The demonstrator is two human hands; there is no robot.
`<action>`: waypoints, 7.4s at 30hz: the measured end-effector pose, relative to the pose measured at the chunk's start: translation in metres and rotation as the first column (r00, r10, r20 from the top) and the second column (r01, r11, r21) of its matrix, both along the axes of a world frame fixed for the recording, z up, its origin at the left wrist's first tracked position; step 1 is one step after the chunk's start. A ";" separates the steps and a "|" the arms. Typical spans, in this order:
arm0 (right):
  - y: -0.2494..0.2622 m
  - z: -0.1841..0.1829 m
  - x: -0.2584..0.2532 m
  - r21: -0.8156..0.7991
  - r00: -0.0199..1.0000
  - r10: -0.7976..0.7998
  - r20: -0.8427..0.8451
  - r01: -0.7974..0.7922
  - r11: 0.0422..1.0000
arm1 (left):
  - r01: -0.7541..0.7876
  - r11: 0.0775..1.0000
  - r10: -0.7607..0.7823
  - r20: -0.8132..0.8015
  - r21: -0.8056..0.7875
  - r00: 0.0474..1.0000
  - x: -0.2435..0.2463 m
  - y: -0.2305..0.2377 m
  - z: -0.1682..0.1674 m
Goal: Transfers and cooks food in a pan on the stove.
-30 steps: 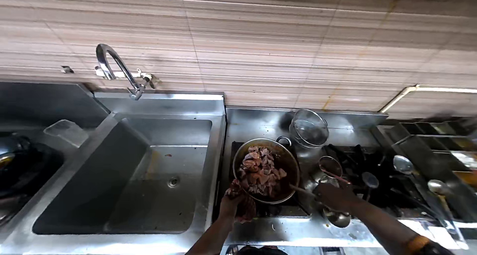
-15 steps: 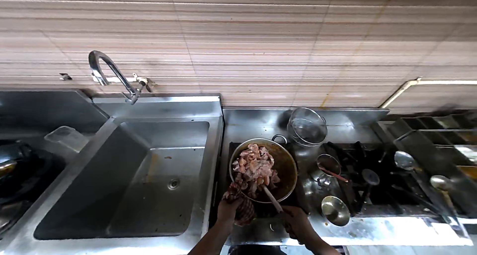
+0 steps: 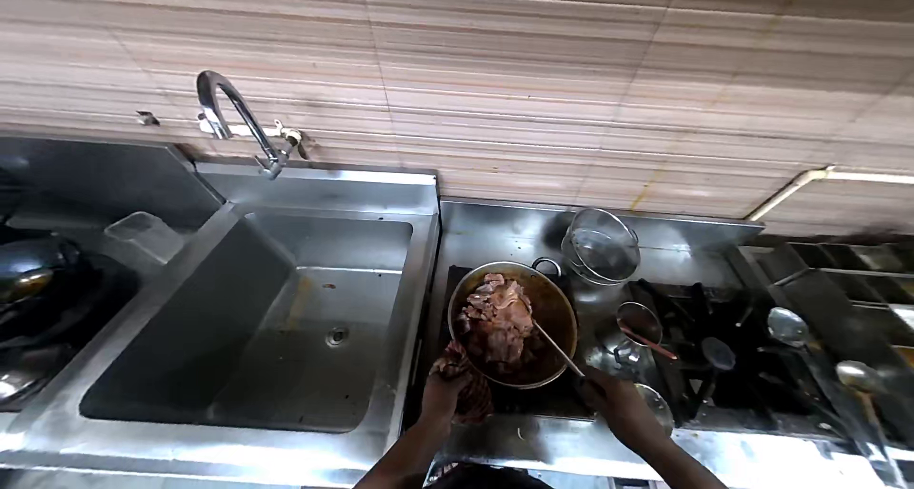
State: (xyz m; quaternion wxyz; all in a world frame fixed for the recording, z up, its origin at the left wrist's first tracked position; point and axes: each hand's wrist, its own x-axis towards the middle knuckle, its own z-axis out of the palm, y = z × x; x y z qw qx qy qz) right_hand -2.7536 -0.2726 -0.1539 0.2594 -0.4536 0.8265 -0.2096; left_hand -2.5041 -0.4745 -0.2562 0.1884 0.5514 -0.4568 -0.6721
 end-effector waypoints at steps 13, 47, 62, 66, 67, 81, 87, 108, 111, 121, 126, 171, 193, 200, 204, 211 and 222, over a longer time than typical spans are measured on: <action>-0.145 0.071 -0.043 0.474 0.446 0.713 -0.540 -0.539 0.696 | 0.015 0.999 -0.015 0.018 0.033 1.000 0.001 -0.001 0.007; -0.064 -0.075 0.025 0.135 0.752 -0.318 0.578 0.296 0.946 | 0.000 0.999 0.008 0.245 -0.033 0.970 -0.015 0.018 0.021; 0.000 -0.015 -0.007 -0.002 0.996 -0.085 -0.031 0.085 0.996 | 0.021 0.999 -0.013 0.180 -0.046 0.984 -0.008 0.023 0.015; -0.021 0.010 0.008 0.155 0.940 0.075 -0.333 -0.024 0.988 | 0.026 0.999 -0.019 0.162 -0.038 0.987 -0.006 0.022 0.017; -0.029 0.017 0.008 0.196 0.917 0.096 -0.387 -0.020 0.980 | 0.024 0.999 -0.018 0.156 -0.039 0.988 -0.006 0.021 0.016; 0.001 0.021 -0.029 0.447 0.941 -0.025 0.336 -0.136 0.884 | 0.155 0.987 -0.146 0.178 -0.041 0.973 -0.001 0.016 0.019; -0.030 -0.059 0.072 0.158 0.577 -0.311 0.756 0.300 0.941 | 0.179 0.982 -0.173 0.102 -0.054 0.980 0.003 0.008 0.008; -0.007 0.014 0.019 0.215 0.864 0.166 -0.476 -0.068 0.974 | 0.081 0.995 -0.076 0.093 -0.052 0.993 -0.001 0.017 0.013; -0.026 0.037 0.004 0.292 0.783 0.319 -0.534 -0.183 0.939 | 0.105 0.993 -0.097 0.143 -0.052 0.985 -0.001 0.014 0.015; -0.168 0.083 -0.051 0.444 0.349 0.658 -0.667 -0.522 0.728 | 0.029 0.999 -0.023 0.141 -0.042 0.990 -0.008 0.018 0.016; -0.173 0.105 -0.092 0.580 0.588 0.609 -0.533 -0.271 0.768 | -0.021 0.999 0.028 0.162 -0.042 0.986 -0.010 0.020 0.012; -0.050 0.046 -0.022 0.354 0.894 0.120 -0.432 0.046 0.934 | -0.065 0.998 0.063 -0.101 -0.019 0.993 0.001 0.019 0.009; -0.037 -0.080 0.103 0.081 0.502 -0.327 0.801 0.450 0.889 | 0.094 0.995 -0.096 -0.086 -0.028 0.992 0.009 0.007 0.009; 0.010 -0.068 0.079 0.039 0.707 -0.318 0.631 0.381 0.924 | 0.122 0.992 -0.125 -0.072 -0.039 0.990 0.009 0.006 0.008; 0.016 -0.046 0.052 0.029 0.872 -0.296 0.391 0.309 0.950 | 0.148 0.989 -0.148 -0.030 -0.021 0.989 0.010 0.006 0.008; 0.010 0.004 0.020 0.151 0.960 0.033 -0.278 0.010 0.988 | 0.113 0.993 -0.113 -0.015 -0.035 0.993 0.009 0.008 0.008; -0.126 0.072 -0.037 0.437 0.454 0.707 -0.543 -0.566 0.699 | 0.068 0.998 -0.067 0.089 -0.004 0.994 0.003 0.014 0.018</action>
